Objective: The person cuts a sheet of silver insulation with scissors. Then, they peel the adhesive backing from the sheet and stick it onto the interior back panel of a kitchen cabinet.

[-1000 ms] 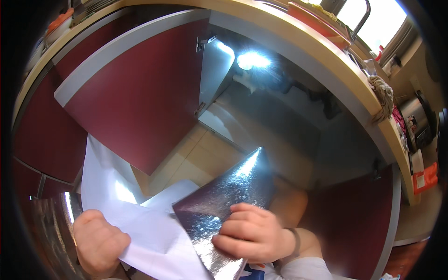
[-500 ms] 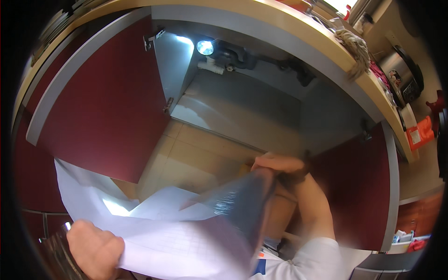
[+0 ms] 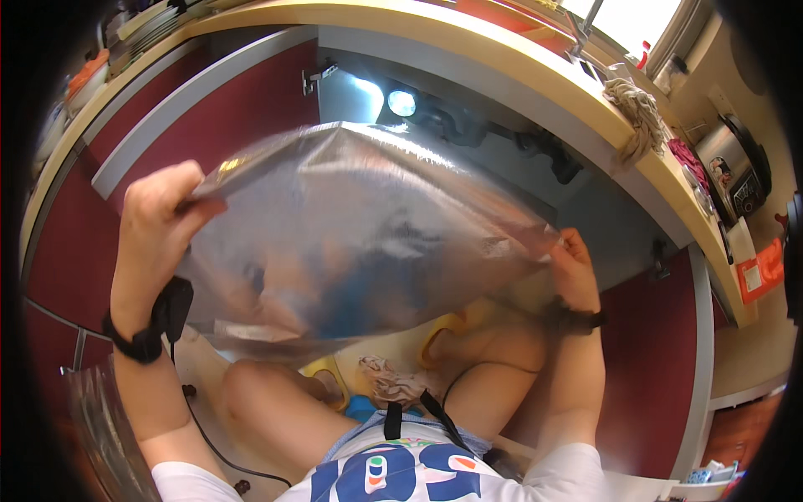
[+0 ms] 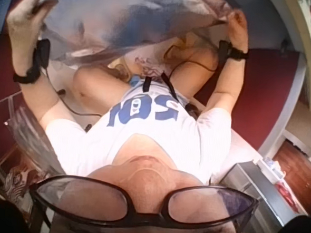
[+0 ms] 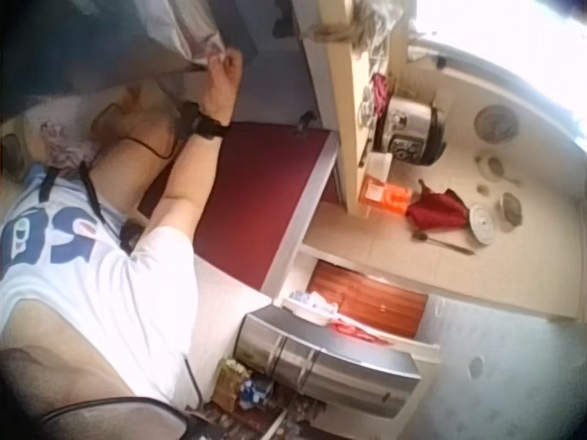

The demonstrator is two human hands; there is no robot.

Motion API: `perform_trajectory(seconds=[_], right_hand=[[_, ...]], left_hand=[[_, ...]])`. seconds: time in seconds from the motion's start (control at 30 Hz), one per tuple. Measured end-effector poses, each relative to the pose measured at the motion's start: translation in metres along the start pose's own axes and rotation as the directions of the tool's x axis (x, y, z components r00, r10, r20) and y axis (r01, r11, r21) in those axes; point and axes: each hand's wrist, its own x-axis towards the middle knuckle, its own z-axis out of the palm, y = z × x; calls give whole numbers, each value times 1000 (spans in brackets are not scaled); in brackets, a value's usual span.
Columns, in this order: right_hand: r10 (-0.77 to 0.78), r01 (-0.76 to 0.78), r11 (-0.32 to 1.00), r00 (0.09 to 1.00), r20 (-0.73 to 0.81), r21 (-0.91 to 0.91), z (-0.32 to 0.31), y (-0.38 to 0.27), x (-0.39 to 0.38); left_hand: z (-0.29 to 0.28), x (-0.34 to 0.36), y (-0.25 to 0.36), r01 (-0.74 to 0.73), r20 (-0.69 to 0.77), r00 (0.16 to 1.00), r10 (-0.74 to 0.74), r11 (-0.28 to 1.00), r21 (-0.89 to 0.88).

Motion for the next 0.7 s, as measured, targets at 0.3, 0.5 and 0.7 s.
perform_trajectory(seconds=[0.3, 0.5, 0.7], right_hand=[[-58, 48, 993, 994, -90, -106, 6, -80, -30], [-52, 58, 998, 983, 177, -30, -5, -100, -39], [-112, 101, 943, 993, -19, -318, 9, -122, -28]], left_hand=[[2, -22, -7, 189, 89, 982, -167, 887, -421], [37, -45, -5, 216, 132, 976, -172, 828, -517], [47, -42, -2, 0, -10, 1000, -3, 974, -228]])
